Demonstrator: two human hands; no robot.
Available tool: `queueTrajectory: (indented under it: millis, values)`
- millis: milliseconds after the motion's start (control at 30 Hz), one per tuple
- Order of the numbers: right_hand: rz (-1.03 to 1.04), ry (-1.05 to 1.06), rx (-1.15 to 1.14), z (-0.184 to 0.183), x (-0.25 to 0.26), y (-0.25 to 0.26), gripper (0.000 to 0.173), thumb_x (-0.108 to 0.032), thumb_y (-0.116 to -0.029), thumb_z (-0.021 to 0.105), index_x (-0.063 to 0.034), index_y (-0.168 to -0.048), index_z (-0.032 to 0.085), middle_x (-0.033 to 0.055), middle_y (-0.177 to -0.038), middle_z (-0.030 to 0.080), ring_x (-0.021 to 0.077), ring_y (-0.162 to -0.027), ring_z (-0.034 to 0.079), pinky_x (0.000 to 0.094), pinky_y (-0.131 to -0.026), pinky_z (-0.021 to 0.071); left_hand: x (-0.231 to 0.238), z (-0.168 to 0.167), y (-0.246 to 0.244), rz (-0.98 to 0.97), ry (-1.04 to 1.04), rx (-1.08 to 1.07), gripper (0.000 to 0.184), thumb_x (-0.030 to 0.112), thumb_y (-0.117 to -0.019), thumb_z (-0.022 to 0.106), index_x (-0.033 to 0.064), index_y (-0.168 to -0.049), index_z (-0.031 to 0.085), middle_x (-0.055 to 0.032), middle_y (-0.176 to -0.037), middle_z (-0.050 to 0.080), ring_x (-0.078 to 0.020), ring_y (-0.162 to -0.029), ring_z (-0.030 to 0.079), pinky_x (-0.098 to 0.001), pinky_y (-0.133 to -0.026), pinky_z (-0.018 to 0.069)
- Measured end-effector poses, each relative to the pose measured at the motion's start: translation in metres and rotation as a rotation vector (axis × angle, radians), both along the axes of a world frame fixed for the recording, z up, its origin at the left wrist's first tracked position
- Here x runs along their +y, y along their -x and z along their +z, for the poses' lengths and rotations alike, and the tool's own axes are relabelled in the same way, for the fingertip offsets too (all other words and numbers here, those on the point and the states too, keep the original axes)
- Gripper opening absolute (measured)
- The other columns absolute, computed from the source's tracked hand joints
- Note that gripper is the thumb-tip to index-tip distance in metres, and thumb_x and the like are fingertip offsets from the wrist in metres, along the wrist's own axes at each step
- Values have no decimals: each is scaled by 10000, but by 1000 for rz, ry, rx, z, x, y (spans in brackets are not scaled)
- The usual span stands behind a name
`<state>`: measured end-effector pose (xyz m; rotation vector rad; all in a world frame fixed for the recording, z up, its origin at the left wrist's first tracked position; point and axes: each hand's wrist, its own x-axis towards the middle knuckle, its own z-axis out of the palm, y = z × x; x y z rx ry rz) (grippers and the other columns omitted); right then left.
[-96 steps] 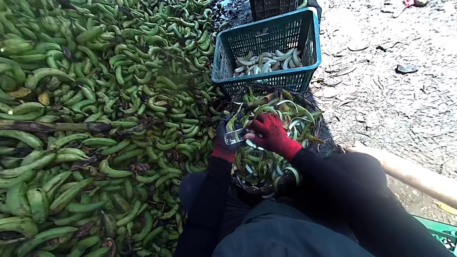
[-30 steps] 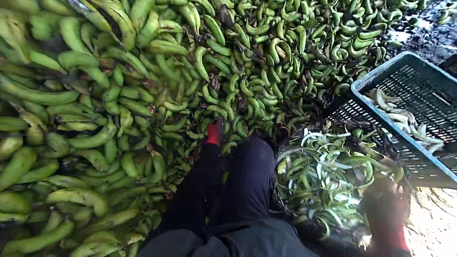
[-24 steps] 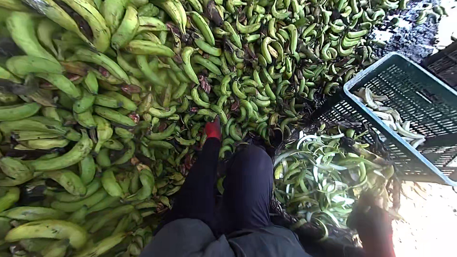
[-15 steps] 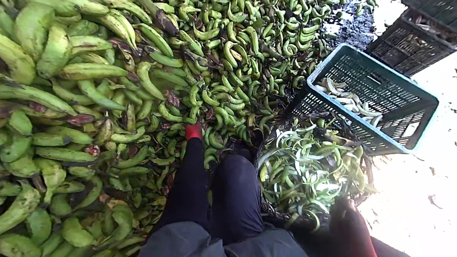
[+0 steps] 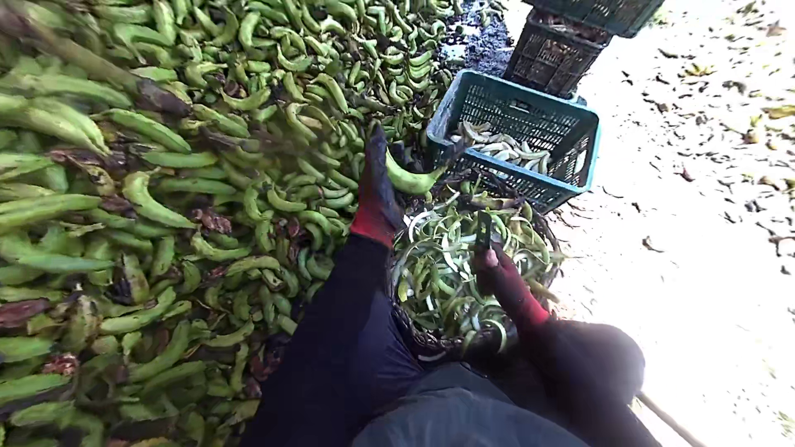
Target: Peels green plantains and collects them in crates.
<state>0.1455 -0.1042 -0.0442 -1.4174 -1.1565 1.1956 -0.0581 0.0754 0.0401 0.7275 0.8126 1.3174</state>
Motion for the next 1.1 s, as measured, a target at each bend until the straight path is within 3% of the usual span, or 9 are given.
queueTrajectory:
  millis: [133, 333, 467, 533, 567, 700, 867, 933, 1100]
  values:
    - [-113, -58, -1, -3, 6, -6, 932, -906, -817, 456, -107, -1281, 582, -35, -775, 610, 65, -624, 567, 257, -554, 501, -43, -30, -74, -135, 27, 321, 601, 562, -1063, 392, 175, -1517, 463, -41, -1513, 503, -155, -1379, 477, -445, -1146, 413]
    - [-144, -24, 22, -28, -8, -7, 882, -861, -880, 409, -72, -1230, 589, -34, -714, 564, 72, -572, 520, 262, -530, 478, -63, -68, -90, -195, -41, 596, 576, 454, -1113, 293, 105, -1560, 395, -93, -1606, 396, -172, -1482, 360, -412, -1233, 294]
    - [-125, 64, -2, -53, -15, -1, 786, -793, -938, 396, -90, -1228, 592, -39, -735, 558, 67, -614, 531, 273, -588, 498, -69, -69, -89, -235, 58, 534, 582, 492, -1103, 304, 121, -1533, 436, -67, -1545, 479, -150, -1421, 438, -407, -1192, 346]
    - [-43, 242, -15, -87, -28, -2, 629, -625, -1027, 399, -69, -1238, 603, 11, -808, 579, 114, -704, 558, 344, -692, 517, -79, -64, -91, -269, 152, 287, 525, 559, -1072, 354, 157, -1321, 581, -22, -1099, 669, -100, -926, 649, -325, -805, 575]
    - [-40, 305, -4, -98, -35, 0, 614, -594, -1043, 380, -60, -1251, 601, 23, -843, 584, 121, -730, 563, 353, -712, 521, -82, -62, -87, -322, 108, 248, 549, 583, -1064, 352, 142, -1285, 595, -57, -979, 676, -142, -784, 651, -343, -685, 585]
    - [-126, 178, -138, -49, -32, -21, 767, -725, -992, 331, -76, -1291, 611, 6, -914, 647, 75, -780, 595, 308, -728, 533, -57, -61, -78, -428, -35, 394, 552, 526, -1091, 321, 110, -1371, 550, -91, -1044, 664, -178, -872, 656, -397, -781, 586]
    - [146, -113, -811, 18, -14, -43, 561, -608, -1007, 424, -152, -1155, 716, 61, -1063, 695, 236, -950, 664, 551, -838, 518, -62, -66, -82, -484, 157, 67, 408, 452, -1093, 390, 134, -1224, 610, -11, -868, 643, -85, -682, 620, -240, -583, 556]
    - [134, -98, -888, 19, -7, -41, 556, -638, -996, 446, -194, -1185, 723, 68, -1087, 686, 272, -978, 652, 589, -868, 489, -68, -68, -84, -472, 220, 7, 362, 422, -1081, 448, 136, -1242, 602, -20, -908, 650, -96, -728, 627, -256, -631, 561]
    - [-333, 105, -986, 12, 40, -45, 580, -650, -968, 533, -181, -1275, 683, 219, -1245, 634, 423, -1170, 594, 656, -977, 431, -91, -64, -73, -474, 69, 632, 504, 459, -1111, 313, 138, -1446, 509, -94, -1292, 635, -189, -1111, 630, -423, -933, 533]
